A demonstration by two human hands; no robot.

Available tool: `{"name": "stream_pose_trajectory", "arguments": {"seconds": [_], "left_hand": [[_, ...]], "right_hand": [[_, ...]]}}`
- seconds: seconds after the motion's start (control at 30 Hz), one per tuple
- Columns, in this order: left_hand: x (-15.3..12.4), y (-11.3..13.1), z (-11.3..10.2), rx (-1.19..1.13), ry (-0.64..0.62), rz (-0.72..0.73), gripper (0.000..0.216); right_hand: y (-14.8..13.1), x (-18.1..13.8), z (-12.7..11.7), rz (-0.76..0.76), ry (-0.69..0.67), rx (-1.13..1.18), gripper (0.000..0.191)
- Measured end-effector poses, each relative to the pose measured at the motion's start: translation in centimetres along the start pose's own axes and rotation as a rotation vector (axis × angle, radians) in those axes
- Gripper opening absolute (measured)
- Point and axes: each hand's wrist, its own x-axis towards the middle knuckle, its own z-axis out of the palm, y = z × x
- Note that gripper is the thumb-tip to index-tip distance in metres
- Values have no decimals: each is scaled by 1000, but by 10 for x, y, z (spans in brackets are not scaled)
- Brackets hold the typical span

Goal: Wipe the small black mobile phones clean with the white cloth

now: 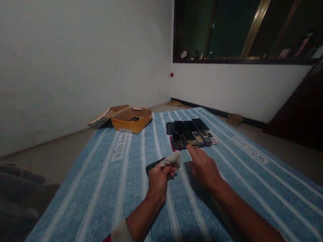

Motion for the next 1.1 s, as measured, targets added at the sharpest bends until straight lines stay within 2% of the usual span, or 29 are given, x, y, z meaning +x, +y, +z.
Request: {"name": "stream_pose_trajectory", "arguments": {"seconds": [0.17, 0.37, 0.67, 0.8, 0.9, 1.03, 1.1], "left_hand": [[1, -2, -1, 21, 7, 14, 22], [2, -2, -2, 22, 4, 24, 25], [0, -1, -3, -20, -10, -6, 21], [-1, 4, -4, -50, 4, -50, 14], [-2, 7, -5, -70, 10, -94, 10], [-2, 8, -5, -112, -23, -144, 10], [-3, 7, -4, -143, -59, -174, 9]], "right_hand": [[0, 2, 2, 22, 26, -20, 56], [0, 4, 4, 24, -24, -7, 58], [16, 8, 7, 105, 74, 31, 57], [52, 13, 12, 177, 171, 161, 59], [97, 12, 14, 410, 172, 183, 51], [156, -2, 10, 708, -15, 6, 44], [170, -11, 5, 797, -53, -98, 47]]}}
